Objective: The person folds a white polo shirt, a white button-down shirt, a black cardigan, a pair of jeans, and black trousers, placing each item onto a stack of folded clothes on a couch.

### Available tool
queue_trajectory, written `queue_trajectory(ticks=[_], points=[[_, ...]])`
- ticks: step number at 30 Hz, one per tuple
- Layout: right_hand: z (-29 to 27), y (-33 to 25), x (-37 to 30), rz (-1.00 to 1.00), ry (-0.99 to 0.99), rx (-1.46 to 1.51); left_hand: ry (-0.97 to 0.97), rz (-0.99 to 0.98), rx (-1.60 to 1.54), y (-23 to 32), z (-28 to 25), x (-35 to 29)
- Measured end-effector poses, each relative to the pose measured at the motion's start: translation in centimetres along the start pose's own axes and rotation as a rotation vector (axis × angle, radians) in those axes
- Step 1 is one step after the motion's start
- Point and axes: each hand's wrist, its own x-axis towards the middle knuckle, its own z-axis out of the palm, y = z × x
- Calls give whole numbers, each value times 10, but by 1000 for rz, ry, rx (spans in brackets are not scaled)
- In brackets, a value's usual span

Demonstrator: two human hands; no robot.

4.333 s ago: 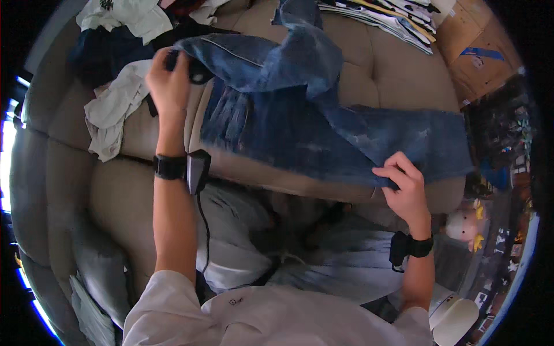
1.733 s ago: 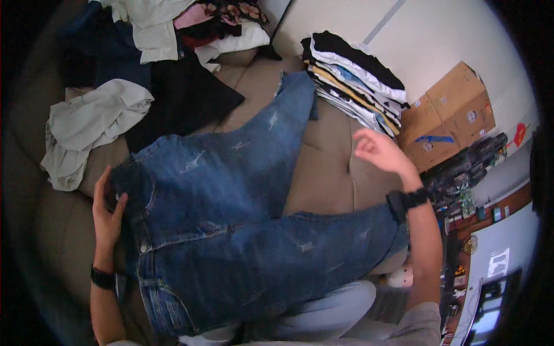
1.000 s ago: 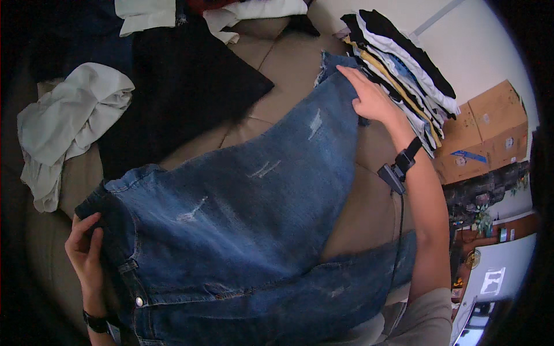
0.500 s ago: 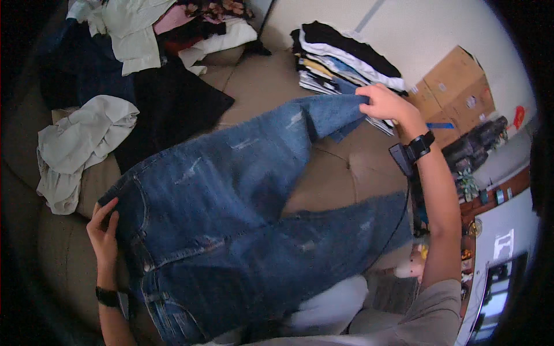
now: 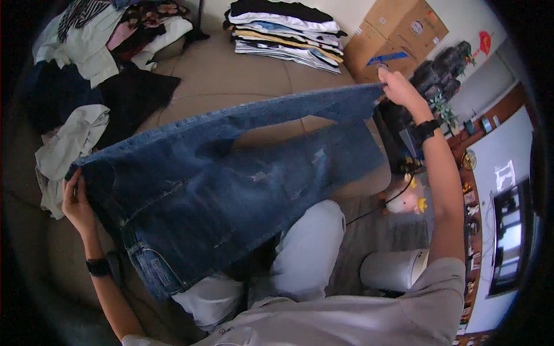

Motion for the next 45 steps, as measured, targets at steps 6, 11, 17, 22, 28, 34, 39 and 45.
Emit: queue_trajectory(ticks=[6, 11, 17, 22, 28, 34, 39, 45], points=[[5, 28, -30, 171, 482, 162, 43, 349, 184, 51, -11, 70], [82, 29, -86, 185, 304, 262, -94, 195, 79, 100, -50, 31], [208, 32, -180, 273, -65, 320, -387, 271, -63, 151, -51, -53], [203, 16, -165, 286, -213, 385, -528, 244, 25, 169, -76, -103], [219, 80, -171, 690, -55, 769, -329, -397, -496, 145, -85, -150], [215, 65, -149, 1047, -236, 831, -338, -1222, -246, 157, -67, -138], [214, 55, -133, 1003, -328, 1123, -400, -1197, -298, 204, -48, -109], [187, 53, -108, 863, -365, 1237, -367, -1427, -310, 169, -28, -81]])
